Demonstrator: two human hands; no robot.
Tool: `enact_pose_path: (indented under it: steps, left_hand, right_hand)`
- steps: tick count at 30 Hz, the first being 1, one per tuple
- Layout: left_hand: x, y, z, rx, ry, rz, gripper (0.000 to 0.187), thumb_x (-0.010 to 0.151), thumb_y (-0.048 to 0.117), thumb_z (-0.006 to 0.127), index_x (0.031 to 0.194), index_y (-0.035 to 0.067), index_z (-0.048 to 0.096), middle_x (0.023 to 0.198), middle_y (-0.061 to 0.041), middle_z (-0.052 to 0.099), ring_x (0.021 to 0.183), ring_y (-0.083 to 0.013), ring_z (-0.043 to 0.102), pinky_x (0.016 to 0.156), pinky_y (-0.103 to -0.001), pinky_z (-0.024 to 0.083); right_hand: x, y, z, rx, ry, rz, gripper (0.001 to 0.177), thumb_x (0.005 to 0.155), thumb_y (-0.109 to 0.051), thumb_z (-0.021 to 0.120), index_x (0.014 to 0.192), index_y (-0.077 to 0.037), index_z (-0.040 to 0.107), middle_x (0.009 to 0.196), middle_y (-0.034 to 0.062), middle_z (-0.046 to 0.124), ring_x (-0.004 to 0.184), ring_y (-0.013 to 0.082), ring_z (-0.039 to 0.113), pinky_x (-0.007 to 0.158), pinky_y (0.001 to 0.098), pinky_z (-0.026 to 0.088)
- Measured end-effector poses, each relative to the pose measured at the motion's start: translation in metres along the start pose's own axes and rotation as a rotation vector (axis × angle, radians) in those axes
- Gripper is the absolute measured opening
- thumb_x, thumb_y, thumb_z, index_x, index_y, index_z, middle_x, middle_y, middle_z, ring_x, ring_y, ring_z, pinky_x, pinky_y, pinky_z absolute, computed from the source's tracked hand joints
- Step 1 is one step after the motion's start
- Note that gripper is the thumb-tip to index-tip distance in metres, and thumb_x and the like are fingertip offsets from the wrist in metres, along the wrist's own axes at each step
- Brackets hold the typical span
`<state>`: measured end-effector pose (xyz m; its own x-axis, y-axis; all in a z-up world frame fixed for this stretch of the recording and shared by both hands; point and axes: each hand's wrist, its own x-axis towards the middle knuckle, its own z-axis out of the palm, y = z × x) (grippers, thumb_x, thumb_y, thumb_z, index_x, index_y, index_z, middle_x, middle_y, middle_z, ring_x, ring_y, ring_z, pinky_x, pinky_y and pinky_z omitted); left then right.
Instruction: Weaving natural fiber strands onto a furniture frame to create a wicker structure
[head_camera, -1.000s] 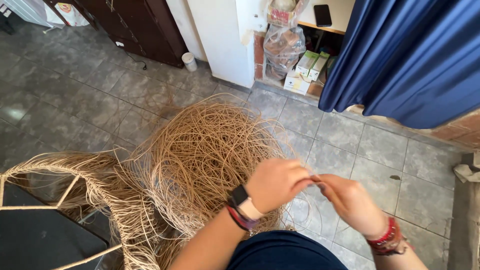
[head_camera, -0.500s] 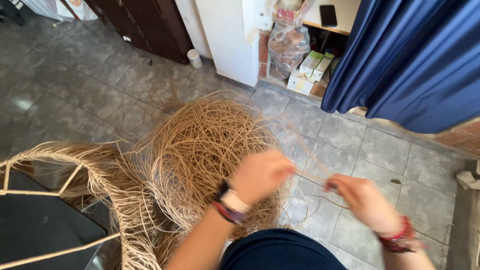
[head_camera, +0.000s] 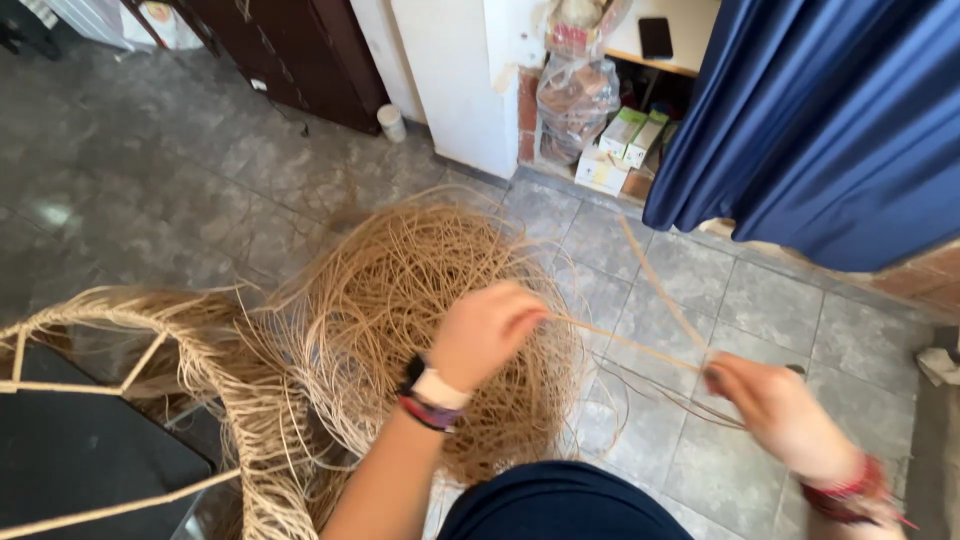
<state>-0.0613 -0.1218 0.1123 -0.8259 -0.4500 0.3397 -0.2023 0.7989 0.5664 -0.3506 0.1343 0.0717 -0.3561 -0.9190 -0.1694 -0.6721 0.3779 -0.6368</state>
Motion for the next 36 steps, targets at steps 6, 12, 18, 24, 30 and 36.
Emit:
enact_pose_path:
  steps: [6, 12, 18, 24, 30, 36]
  left_hand:
    - [0.018, 0.040, 0.047, 0.132, -0.085, 0.311, 0.013, 0.098, 0.026, 0.066, 0.089, 0.019, 0.073, 0.078, -0.001, 0.064, 0.067, -0.0235, 0.062, 0.055, -0.040, 0.049]
    - [0.005, -0.013, 0.008, 0.055, -0.090, -0.054, 0.026, 0.101, 0.037, 0.057, 0.105, 0.021, 0.076, 0.099, 0.001, 0.074, 0.076, -0.0113, 0.068, 0.064, -0.026, 0.058]
    - [0.012, 0.038, 0.063, 0.080, -0.079, 0.254, 0.017, 0.099, 0.033, 0.060, 0.091, 0.024, 0.071, 0.077, 0.000, 0.063, 0.070, -0.0279, 0.063, 0.057, -0.045, 0.045]
    - [0.002, 0.000, 0.007, -0.095, 0.001, -0.077, 0.014, 0.096, 0.027, 0.068, 0.103, 0.023, 0.079, 0.087, 0.003, 0.074, 0.065, -0.0058, 0.060, 0.058, -0.022, 0.052]
    - [-0.013, 0.002, 0.064, -1.695, 0.301, -0.555, 0.012, 0.089, 0.000, 0.074, 0.100, 0.005, 0.073, 0.084, -0.005, 0.072, 0.069, -0.0119, 0.068, 0.065, -0.021, 0.059]
    - [-0.011, 0.019, 0.091, -2.157, 0.394, -0.419, 0.009, 0.092, -0.001, 0.072, 0.100, 0.004, 0.071, 0.098, -0.011, 0.075, 0.087, -0.0200, 0.073, 0.079, -0.030, 0.065]
  right_hand:
    - [0.020, -0.052, 0.038, 0.005, -0.053, -0.290, 0.032, 0.090, -0.002, 0.054, 0.108, -0.021, 0.074, 0.097, -0.0072, 0.081, 0.075, 0.0120, 0.074, 0.077, 0.0291, 0.057]
    - [0.001, -0.021, -0.006, 0.090, -0.093, -0.045, 0.036, 0.103, -0.028, 0.046, 0.082, -0.017, 0.073, 0.072, -0.0041, 0.071, 0.066, 0.0104, 0.064, 0.072, 0.0248, 0.049]
    - [0.019, -0.051, 0.037, 0.125, -0.099, -0.261, 0.024, 0.098, -0.015, 0.052, 0.101, -0.019, 0.076, 0.095, -0.0051, 0.081, 0.085, 0.0114, 0.076, 0.084, 0.0272, 0.055]
    - [-0.002, -0.022, -0.002, 0.176, -0.108, -0.127, 0.040, 0.105, -0.027, 0.043, 0.085, -0.015, 0.075, 0.072, -0.0031, 0.065, 0.059, 0.0119, 0.049, 0.063, 0.0248, 0.042]
    - [0.002, -0.017, 0.015, 0.270, -0.224, -0.265, 0.042, 0.103, -0.033, 0.045, 0.108, -0.016, 0.083, 0.066, -0.0042, 0.051, 0.056, 0.0112, 0.042, 0.057, 0.0245, 0.039]
    - [0.002, -0.025, 0.015, 0.274, -0.334, -0.256, 0.043, 0.101, -0.035, 0.046, 0.109, -0.016, 0.083, 0.071, -0.0028, 0.058, 0.061, 0.0130, 0.051, 0.060, 0.0258, 0.046]
